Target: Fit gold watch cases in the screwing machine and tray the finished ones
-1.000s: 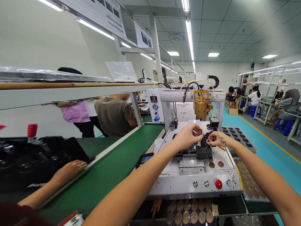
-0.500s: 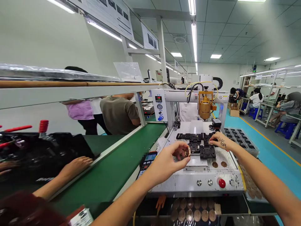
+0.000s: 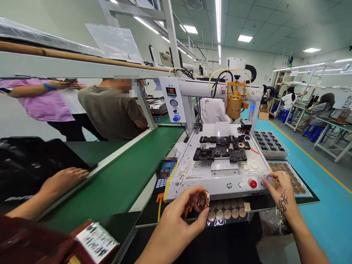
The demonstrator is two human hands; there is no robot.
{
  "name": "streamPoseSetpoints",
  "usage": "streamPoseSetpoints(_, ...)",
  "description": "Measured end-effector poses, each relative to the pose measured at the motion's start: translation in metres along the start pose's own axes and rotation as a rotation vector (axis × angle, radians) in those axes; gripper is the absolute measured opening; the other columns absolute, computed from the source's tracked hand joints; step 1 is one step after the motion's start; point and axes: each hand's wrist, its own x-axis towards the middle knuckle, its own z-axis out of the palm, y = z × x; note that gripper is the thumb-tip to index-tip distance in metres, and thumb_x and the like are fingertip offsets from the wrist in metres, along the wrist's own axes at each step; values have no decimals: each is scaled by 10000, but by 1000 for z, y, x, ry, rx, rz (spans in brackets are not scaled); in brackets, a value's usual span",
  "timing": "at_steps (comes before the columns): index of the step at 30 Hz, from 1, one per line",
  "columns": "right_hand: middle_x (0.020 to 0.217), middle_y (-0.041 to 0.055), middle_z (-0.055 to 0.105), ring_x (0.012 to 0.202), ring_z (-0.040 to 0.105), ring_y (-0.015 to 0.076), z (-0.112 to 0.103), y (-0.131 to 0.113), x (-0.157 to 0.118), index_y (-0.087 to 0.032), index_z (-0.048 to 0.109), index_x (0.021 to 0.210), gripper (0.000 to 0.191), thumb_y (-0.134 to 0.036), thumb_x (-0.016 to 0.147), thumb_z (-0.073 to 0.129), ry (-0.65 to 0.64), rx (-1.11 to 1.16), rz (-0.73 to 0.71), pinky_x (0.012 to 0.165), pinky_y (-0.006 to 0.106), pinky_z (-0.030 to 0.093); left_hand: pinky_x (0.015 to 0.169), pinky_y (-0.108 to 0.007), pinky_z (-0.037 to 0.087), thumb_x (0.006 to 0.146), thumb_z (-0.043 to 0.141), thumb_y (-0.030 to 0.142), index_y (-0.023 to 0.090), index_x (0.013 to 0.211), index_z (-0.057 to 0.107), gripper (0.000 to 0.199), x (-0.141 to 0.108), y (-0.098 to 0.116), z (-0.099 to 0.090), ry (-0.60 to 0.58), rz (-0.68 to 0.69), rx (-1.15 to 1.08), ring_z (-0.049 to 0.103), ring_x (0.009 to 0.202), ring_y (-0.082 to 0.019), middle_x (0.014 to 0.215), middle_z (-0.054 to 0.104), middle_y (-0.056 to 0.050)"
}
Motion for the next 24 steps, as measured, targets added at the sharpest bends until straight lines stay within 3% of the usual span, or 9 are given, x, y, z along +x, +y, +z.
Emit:
streamPoseSetpoints(2, 1012, 109, 639, 1007, 586, 349, 0, 2, -10, -247, 632, 1003, 337, -583, 1000, 655, 0, -14, 29, 912, 507, 466, 805, -332, 635, 816, 781, 307, 273, 1160, 745, 348, -8, -9, 3, 5, -6, 19, 768, 851, -247, 972, 802, -27)
streamPoseSetpoints(4, 991, 104, 641, 985, 592, 340, 2, -2, 0, -244, 626, 996, 316, -559, 1010, 637, -49, -7, 34, 885, 482, 474, 811, -328, 635, 824, 771, 306, 273, 1170, 740, 349, -11, -15, 9, -11, -17, 8, 776, 866, -249, 1000, 807, -29)
streamPoseSetpoints(7, 1018, 96, 675, 1030, 624, 315, 13, -15, 34, -247, 678, 1002, 227, -453, 1038, 591, -200, 26, -8, 922, 438, 489, 768, -319, 633, 830, 755, 297, 263, 1154, 738, 326, -14, -17, 21, -41, -16, -40, 763, 803, -233, 968, 798, -29)
streamPoseSetpoints(10, 1006, 89, 701, 1071, 638, 308, 34, -28, 69, -241, 731, 923, 144, -371, 955, 679, -356, 35, -32, 973, 415, 480, 759, -314, 627, 823, 752, 269, 258, 1151, 744, 328, -18, -17, 30, -51, -9, -67, 751, 802, -224, 984, 792, -37)
streamPoseSetpoints(13, 851, 72, 679, 948, 643, 301, 54, -32, 93, -218, 701, 772, 147, -319, 805, 804, -461, 16, 20, 886, 394, 488, 778, -314, 627, 829, 780, 277, 262, 1154, 749, 327, -25, -19, 31, -60, -50, -135, 752, 842, -226, 1011, 790, -45)
streamPoseSetpoints(16, 739, 38, 652, 788, 625, 250, 60, -33, 106, -214, 666, 733, 174, -299, 764, 814, -538, 29, 86, 758, 346, 473, 835, -343, 649, 800, 851, 301, 249, 1140, 747, 360, -34, -22, 31, -86, -200, -355, 781, 887, -245, 988, 799, -51)
streamPoseSetpoints(20, 678, 3, 642, 636, 568, 194, 43, -46, 101, -221, 652, 784, 154, -329, 815, 758, -616, 110, 147, 623, 306, 423, 943, -403, 657, 703, 982, 315, 227, 1134, 722, 511, -49, -25, 37, -78, -444, -734, 828, 973, -289, 1031, 821, -68)
streamPoseSetpoints(24, 708, -6, 652, 650, 589, 193, 19, -76, 56, -241, 643, 900, 179, -414, 932, 679, -653, 217, 180, 613, 304, 456, 1041, -417, 625, 663, 1036, 275, 224, 1129, 709, 572, -63, -31, 48, -27, -561, -872, 830, 1058, -303, 1095, 843, -99)
